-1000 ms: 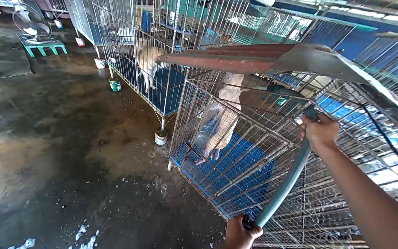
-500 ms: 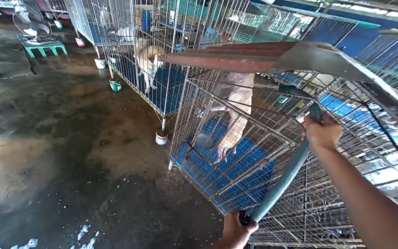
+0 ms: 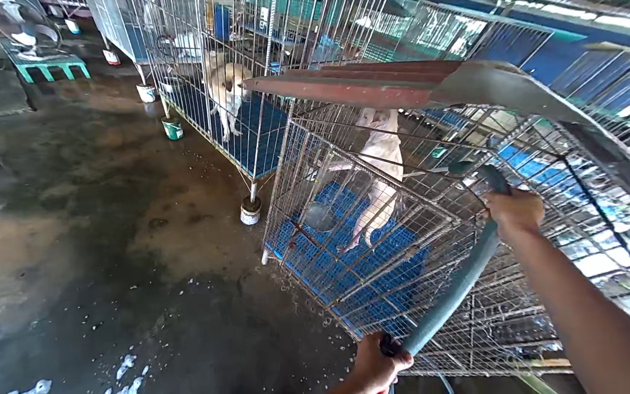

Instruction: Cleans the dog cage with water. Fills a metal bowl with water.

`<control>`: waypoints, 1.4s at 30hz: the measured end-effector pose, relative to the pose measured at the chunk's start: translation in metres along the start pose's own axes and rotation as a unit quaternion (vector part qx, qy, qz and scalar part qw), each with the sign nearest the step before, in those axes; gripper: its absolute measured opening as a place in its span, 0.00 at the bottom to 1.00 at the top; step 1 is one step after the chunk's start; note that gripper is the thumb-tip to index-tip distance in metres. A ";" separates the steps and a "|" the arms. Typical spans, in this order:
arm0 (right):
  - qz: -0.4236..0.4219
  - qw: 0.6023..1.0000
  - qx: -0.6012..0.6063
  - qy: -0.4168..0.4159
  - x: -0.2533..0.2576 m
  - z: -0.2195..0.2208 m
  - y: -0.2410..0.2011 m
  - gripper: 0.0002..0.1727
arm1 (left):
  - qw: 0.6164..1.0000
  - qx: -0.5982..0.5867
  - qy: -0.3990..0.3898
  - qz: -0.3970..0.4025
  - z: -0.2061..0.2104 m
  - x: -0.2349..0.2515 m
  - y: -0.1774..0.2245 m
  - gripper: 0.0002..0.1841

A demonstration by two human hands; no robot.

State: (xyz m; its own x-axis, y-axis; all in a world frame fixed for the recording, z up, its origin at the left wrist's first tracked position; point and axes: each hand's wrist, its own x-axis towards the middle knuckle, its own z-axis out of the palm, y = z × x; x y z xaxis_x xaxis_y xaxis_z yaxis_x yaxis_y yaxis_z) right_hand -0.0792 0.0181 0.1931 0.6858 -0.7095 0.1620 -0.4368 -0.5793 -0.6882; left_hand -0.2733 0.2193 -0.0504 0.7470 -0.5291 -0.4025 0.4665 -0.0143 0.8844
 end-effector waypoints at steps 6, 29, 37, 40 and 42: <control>0.015 1.000 0.004 -0.015 0.007 -0.005 0.005 0.17 | 1.000 -0.003 -0.026 0.001 0.004 -0.005 0.003 0.17; -0.089 0.987 0.105 0.081 -0.004 0.017 0.018 0.23 | 0.999 0.032 0.038 -0.010 -0.010 0.016 -0.007 0.18; -0.067 0.989 0.113 0.067 -0.002 0.016 0.013 0.21 | 0.999 0.011 0.034 0.005 -0.007 0.014 -0.005 0.18; -0.053 0.987 0.141 0.060 -0.001 0.014 0.012 0.20 | 1.000 0.009 0.029 0.005 -0.006 0.013 -0.005 0.17; -0.051 0.987 0.146 0.053 -0.001 0.013 0.011 0.19 | 1.000 0.011 0.028 0.004 -0.005 0.012 -0.005 0.17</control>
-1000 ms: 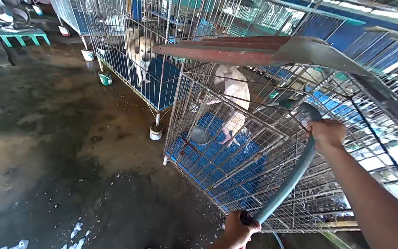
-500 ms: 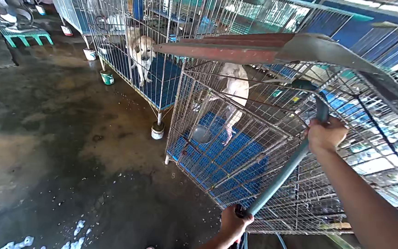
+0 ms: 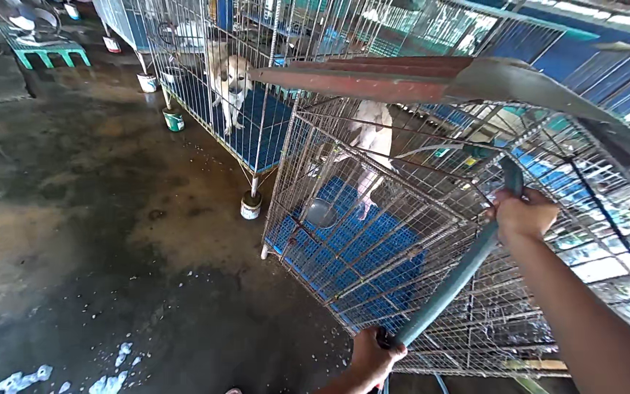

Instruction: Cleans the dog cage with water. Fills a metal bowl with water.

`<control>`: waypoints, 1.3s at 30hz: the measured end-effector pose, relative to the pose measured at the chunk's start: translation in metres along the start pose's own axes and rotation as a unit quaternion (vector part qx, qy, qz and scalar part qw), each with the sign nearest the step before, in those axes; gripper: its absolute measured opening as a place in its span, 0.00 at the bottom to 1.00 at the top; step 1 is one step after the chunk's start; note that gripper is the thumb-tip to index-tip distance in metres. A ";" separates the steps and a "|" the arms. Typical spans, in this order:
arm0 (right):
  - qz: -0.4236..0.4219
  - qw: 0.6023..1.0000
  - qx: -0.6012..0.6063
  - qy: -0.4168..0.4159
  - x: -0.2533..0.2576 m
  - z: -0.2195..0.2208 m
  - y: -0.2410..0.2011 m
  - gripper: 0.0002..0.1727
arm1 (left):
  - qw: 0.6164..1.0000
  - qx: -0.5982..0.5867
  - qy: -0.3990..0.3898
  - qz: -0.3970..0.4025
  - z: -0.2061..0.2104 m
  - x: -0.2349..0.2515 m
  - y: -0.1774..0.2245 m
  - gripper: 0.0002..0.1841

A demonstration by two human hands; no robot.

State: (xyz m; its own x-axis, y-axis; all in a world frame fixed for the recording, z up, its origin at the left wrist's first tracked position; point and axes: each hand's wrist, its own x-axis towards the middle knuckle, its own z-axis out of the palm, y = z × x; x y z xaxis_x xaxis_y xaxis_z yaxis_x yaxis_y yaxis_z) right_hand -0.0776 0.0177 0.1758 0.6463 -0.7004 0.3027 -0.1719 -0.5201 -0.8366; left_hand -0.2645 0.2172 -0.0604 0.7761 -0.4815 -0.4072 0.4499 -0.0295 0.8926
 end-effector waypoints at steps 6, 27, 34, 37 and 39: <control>0.017 1.000 -0.020 -0.007 0.001 -0.002 -0.003 0.18 | 0.999 0.030 -0.011 -0.002 0.002 -0.004 0.003 0.18; -0.015 0.998 0.052 0.009 -0.005 0.000 -0.004 0.17 | 0.999 0.043 0.003 -0.013 -0.002 0.004 0.004 0.20; -0.035 0.995 0.094 0.028 -0.002 0.004 0.004 0.19 | 0.999 0.037 0.020 -0.013 -0.003 0.009 0.003 0.21; -0.039 0.992 0.116 0.029 -0.002 0.004 0.005 0.18 | 0.999 0.037 0.020 -0.010 -0.003 0.009 0.004 0.20; -0.040 0.991 0.122 0.030 -0.003 0.004 0.006 0.18 | 0.999 0.035 0.020 -0.009 -0.002 0.009 0.004 0.20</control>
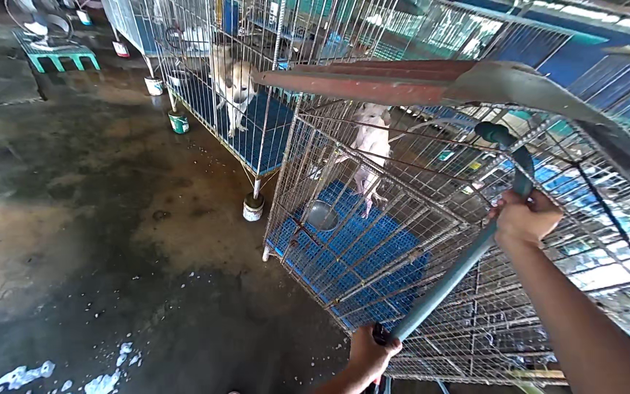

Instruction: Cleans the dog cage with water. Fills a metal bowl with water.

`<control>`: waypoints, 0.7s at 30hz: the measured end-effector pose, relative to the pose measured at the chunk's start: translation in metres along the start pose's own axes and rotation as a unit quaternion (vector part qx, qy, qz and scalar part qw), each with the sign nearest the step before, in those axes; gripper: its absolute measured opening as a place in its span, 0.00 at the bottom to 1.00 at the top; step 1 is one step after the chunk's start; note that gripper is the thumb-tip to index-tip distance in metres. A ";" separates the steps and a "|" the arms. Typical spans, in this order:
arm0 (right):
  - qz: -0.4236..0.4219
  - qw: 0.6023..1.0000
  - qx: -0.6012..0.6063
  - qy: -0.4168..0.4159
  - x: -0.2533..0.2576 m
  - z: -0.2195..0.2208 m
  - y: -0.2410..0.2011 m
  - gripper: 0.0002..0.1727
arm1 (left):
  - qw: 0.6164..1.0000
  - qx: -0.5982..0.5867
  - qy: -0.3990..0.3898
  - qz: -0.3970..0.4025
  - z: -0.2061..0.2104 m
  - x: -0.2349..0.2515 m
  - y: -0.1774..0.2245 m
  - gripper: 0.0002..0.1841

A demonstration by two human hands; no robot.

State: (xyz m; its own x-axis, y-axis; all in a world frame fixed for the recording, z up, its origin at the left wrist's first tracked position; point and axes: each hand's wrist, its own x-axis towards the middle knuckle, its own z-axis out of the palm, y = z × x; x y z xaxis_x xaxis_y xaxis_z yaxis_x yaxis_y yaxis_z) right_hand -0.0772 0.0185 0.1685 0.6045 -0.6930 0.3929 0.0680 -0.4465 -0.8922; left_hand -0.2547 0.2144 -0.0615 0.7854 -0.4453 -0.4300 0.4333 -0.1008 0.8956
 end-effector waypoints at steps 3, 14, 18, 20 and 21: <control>-0.006 1.000 0.010 -0.001 0.000 -0.001 0.001 0.18 | 1.000 -0.001 -0.002 -0.006 0.001 0.001 0.000 0.20; -0.014 0.998 0.066 -0.002 -0.001 -0.001 0.005 0.16 | 1.000 -0.022 0.014 -0.001 0.003 0.002 -0.003 0.20; -0.010 0.998 0.058 -0.002 -0.001 -0.001 0.003 0.17 | 1.000 -0.024 0.014 0.001 0.004 0.001 -0.003 0.20; -0.003 0.999 0.044 0.001 -0.002 0.000 0.001 0.17 | 1.000 -0.023 0.013 0.000 0.004 0.002 -0.004 0.20; 0.000 0.999 0.039 0.003 -0.001 0.000 0.000 0.17 | 1.000 -0.022 0.011 -0.001 0.003 0.002 -0.003 0.20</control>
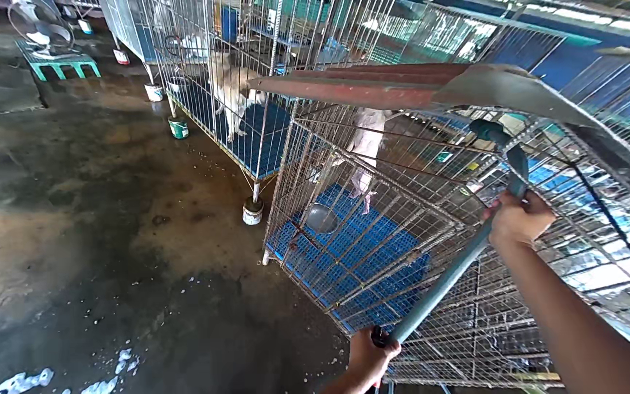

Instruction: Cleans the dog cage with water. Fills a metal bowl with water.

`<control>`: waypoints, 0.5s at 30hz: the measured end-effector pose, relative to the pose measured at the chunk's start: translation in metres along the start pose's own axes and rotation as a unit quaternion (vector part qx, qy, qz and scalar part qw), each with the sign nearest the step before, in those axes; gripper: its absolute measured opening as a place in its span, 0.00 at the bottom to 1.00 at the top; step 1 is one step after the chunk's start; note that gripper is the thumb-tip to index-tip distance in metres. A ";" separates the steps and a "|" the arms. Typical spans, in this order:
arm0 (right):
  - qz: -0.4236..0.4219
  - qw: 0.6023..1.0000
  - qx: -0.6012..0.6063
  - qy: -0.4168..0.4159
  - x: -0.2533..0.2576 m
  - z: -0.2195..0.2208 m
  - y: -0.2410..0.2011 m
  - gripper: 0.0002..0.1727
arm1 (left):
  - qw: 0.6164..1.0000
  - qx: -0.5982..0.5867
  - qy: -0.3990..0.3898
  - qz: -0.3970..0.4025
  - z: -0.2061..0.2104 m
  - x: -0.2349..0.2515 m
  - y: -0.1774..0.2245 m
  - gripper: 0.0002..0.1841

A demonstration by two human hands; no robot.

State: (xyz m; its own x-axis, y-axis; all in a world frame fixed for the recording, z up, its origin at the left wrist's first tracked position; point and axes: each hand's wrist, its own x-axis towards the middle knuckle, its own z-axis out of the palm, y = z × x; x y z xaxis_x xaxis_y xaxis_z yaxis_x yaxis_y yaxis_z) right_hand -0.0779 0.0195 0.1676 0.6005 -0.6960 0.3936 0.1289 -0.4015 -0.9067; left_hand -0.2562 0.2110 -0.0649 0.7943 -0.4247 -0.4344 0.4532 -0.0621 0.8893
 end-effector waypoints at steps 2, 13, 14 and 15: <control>0.005 1.000 -0.004 0.000 0.001 0.000 -0.001 0.17 | 1.000 0.002 0.000 0.000 0.000 0.000 0.000 0.20; 0.004 0.999 0.045 -0.014 0.003 -0.003 0.002 0.10 | 1.000 0.011 -0.002 0.004 -0.001 -0.005 0.003 0.19; 0.004 0.999 0.050 -0.014 0.003 -0.003 0.002 0.09 | 1.000 0.012 -0.002 0.004 -0.001 -0.005 0.003 0.19; 0.004 0.998 0.056 -0.013 0.003 -0.003 0.003 0.09 | 1.000 0.012 -0.002 0.004 -0.001 -0.005 0.003 0.19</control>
State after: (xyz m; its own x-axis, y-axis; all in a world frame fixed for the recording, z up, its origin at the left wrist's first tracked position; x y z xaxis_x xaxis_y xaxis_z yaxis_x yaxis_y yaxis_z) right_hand -0.0782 0.0146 0.1669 0.6224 -0.6824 0.3832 0.2098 -0.3262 -0.9217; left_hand -0.2583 0.2135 -0.0608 0.7965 -0.4291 -0.4260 0.4362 -0.0802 0.8963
